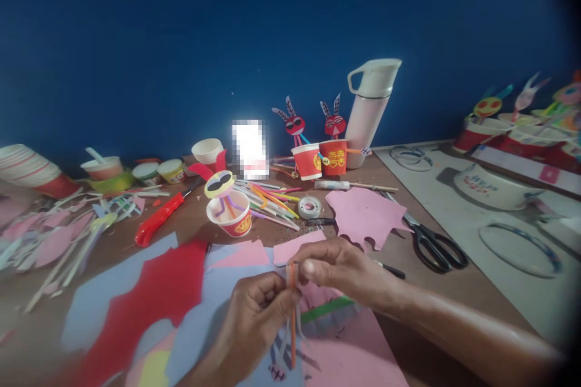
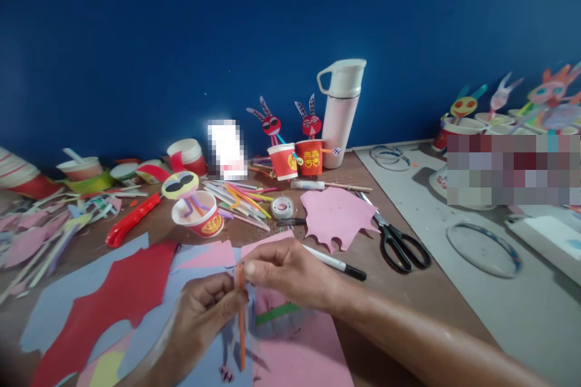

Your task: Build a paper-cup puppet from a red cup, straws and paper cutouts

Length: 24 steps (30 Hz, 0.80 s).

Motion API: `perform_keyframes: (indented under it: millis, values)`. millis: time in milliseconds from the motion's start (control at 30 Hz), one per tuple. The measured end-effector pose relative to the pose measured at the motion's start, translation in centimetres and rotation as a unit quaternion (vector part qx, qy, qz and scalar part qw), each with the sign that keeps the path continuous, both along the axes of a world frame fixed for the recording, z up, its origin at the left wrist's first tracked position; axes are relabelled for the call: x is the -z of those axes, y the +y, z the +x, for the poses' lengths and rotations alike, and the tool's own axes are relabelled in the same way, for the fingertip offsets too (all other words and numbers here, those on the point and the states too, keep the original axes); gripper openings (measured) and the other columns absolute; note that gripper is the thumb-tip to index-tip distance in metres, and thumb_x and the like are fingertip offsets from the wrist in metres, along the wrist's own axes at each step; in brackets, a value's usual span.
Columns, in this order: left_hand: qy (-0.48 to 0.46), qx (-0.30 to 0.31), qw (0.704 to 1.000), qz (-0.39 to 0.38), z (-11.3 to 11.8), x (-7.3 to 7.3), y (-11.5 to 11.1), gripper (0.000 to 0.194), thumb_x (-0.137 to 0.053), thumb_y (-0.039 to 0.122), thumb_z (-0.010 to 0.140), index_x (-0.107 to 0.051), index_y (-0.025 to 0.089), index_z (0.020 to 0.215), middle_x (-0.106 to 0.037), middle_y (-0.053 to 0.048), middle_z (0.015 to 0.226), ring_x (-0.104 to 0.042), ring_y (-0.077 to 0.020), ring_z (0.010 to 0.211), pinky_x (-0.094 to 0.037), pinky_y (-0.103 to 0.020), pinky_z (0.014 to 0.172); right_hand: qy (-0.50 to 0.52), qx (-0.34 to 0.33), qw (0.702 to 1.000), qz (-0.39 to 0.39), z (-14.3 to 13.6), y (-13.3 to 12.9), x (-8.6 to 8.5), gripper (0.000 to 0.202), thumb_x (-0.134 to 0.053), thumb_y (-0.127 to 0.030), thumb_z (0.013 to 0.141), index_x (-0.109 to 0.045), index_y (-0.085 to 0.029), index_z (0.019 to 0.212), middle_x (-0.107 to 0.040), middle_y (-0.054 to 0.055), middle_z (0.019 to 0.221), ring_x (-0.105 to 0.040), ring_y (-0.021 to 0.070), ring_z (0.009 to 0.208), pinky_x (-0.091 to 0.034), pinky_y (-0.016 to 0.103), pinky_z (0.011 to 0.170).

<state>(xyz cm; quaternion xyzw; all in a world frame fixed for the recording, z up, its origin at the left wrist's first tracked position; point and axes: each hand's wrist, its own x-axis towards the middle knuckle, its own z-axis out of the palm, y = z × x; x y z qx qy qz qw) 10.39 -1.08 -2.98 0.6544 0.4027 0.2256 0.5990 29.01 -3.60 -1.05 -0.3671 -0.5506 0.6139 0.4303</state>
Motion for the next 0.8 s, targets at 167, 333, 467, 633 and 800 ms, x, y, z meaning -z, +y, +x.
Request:
perform_keyframes:
  millis: [167, 333, 467, 633, 800]
  values:
    - [-0.006, -0.018, 1.000, -0.020, 0.2, 0.7, -0.1, 0.040, -0.060, 0.043, 0.078, -0.037, 0.020, 0.054, -0.026, 0.007, 0.053, -0.020, -0.0078, 0.050, -0.017, -0.023, 0.044, -0.053, 0.096, 0.992, -0.055, -1.1, 0.0, 0.3, 0.012, -0.069, -0.026, 0.074, -0.068, -0.014, 0.075, -0.062, -0.001, 0.070, -0.053, 0.0112, 0.065, -0.040, 0.022, 0.061]
    - [-0.090, -0.004, 0.991, -0.096, 0.0, 1.7, 0.2, 0.038, -0.068, 0.051, 0.072, -0.056, 0.015, 0.076, -0.032, 0.008, 0.055, -0.023, -0.0058, 0.048, -0.017, -0.020, 0.044, -0.068, 0.102, 0.991, -0.047, -1.1, 0.0, 0.2, 0.014, -0.066, -0.028, 0.074, -0.066, -0.014, 0.075, -0.061, -0.001, 0.068, -0.050, 0.0112, 0.063, -0.038, 0.024, 0.059]
    - [-0.115, -0.037, 0.984, -0.127, 0.0, 1.2, 0.8, 0.048, -0.070, 0.061, 0.065, -0.054, 0.018, 0.077, -0.026, 0.014, 0.042, -0.017, -0.0027, 0.034, -0.012, -0.018, 0.035, -0.088, 0.098, 0.990, -0.042, -0.9, -0.1, 0.4, 0.018, -0.065, -0.031, 0.075, -0.066, -0.013, 0.076, -0.053, -0.003, 0.065, -0.044, 0.0099, 0.061, -0.034, 0.023, 0.057]
    - [-0.104, -0.054, 0.987, -0.113, 0.0, 0.0, 1.0, 0.047, -0.071, 0.059, 0.065, -0.050, 0.018, 0.061, -0.028, 0.013, 0.038, -0.019, -0.0019, 0.033, -0.010, -0.016, 0.033, -0.124, 0.096, 0.987, -0.046, -1.2, -0.3, 0.5, 0.013, -0.063, -0.025, 0.076, -0.067, -0.013, 0.077, -0.050, -0.004, 0.062, -0.038, 0.0083, 0.057, -0.028, 0.021, 0.052]
    - [-0.114, -0.051, 0.985, -0.122, 0.0, 0.3, 1.0, 0.046, -0.072, 0.058, 0.066, -0.053, 0.017, 0.061, -0.028, 0.013, 0.038, -0.021, -0.0022, 0.034, -0.014, -0.016, 0.034, -0.118, 0.098, 0.987, -0.048, -1.3, 0.1, 0.6, 0.011, -0.061, -0.023, 0.075, -0.066, -0.013, 0.075, -0.055, -0.003, 0.066, -0.043, 0.0095, 0.061, -0.033, 0.023, 0.057]
